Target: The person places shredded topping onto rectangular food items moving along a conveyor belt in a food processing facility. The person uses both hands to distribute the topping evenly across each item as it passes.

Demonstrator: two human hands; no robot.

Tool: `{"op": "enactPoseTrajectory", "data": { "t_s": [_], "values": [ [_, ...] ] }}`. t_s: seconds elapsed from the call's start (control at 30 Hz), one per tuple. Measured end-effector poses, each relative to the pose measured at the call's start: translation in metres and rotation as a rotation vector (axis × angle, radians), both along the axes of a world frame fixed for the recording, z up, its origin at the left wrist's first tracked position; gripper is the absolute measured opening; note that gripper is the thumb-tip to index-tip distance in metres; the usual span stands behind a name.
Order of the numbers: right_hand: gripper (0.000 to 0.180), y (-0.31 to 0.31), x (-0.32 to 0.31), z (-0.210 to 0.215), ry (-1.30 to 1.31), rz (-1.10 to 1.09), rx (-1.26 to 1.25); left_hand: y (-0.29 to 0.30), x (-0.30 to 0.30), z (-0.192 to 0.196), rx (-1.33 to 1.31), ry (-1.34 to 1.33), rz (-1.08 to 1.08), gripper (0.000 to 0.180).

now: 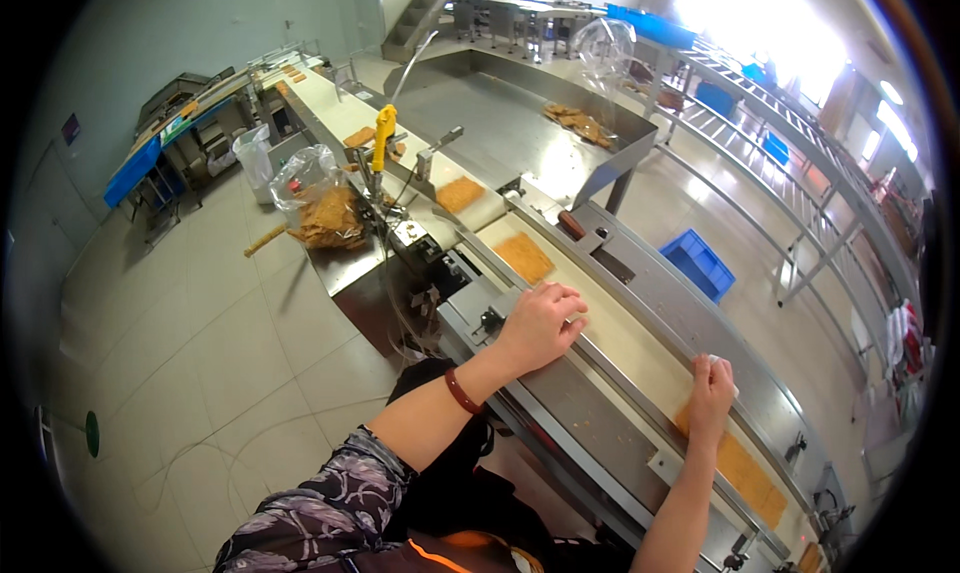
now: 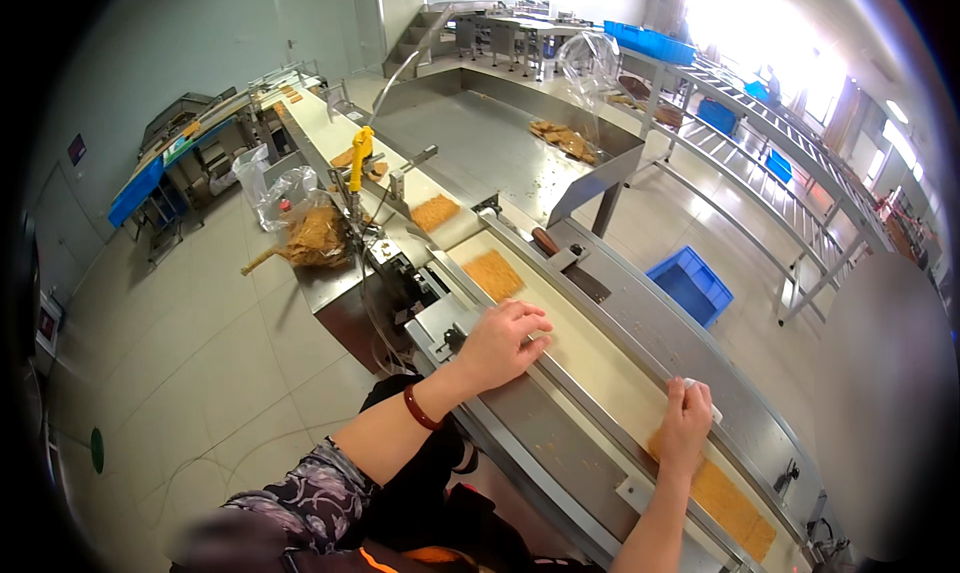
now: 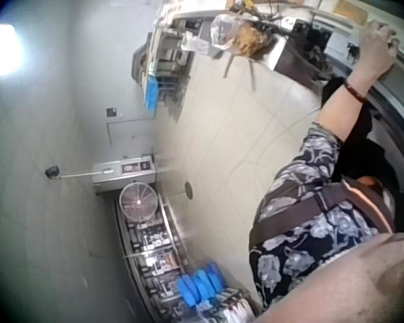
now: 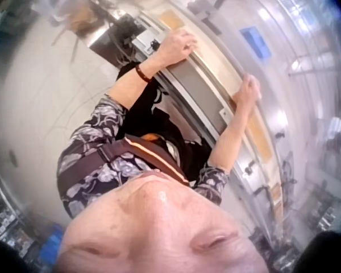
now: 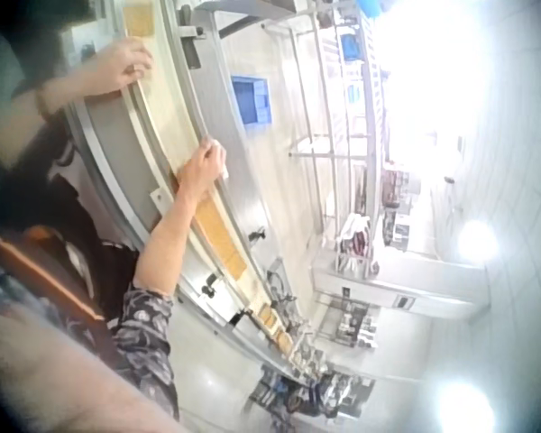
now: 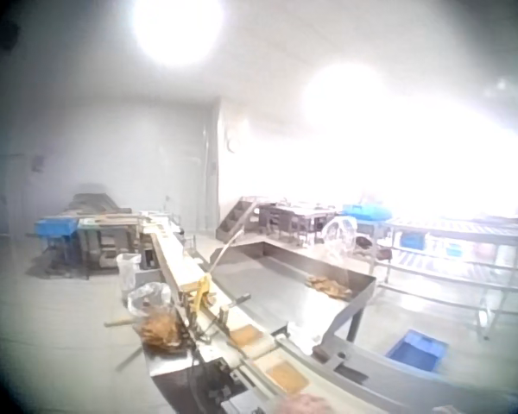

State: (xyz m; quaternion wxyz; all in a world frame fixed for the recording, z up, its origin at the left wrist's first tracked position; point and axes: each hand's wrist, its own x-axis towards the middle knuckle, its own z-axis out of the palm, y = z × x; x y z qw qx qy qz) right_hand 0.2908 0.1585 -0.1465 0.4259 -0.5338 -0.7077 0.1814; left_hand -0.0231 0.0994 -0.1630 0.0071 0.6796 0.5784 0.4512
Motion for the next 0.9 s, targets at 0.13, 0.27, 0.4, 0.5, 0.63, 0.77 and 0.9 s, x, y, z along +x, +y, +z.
{"op": "enactPoseTrajectory", "data": {
  "t_s": [0.13,0.27,0.4,0.5,0.63,0.77,0.9],
  "values": [
    [0.034,0.002,0.002,-0.003,-0.025,0.014,0.036,0.000,-0.001,0.004,0.007,0.002,-0.012,0.017],
    [0.033,-0.001,-0.001,0.001,-0.142,-0.009,0.113,0.001,-0.001,0.001,0.026,0.006,0.000,0.017],
    [0.029,-0.006,-0.009,0.003,-0.301,-0.006,0.256,0.003,-0.005,-0.001,0.043,0.064,0.033,0.019],
    [0.026,-0.008,-0.026,0.008,-0.428,0.016,0.375,0.000,-0.011,0.004,0.022,0.168,0.122,0.021],
    [0.031,-0.004,-0.038,0.005,-0.534,0.003,0.382,-0.001,-0.014,0.002,-0.019,0.318,0.278,0.029],
    [0.039,-0.006,-0.047,0.001,-0.619,-0.004,0.332,0.003,-0.013,0.000,-0.048,0.401,0.376,0.040],
    [0.044,-0.009,-0.052,0.003,-0.672,-0.046,0.218,0.010,-0.020,0.004,-0.152,0.423,0.458,0.052]
  ]
}}
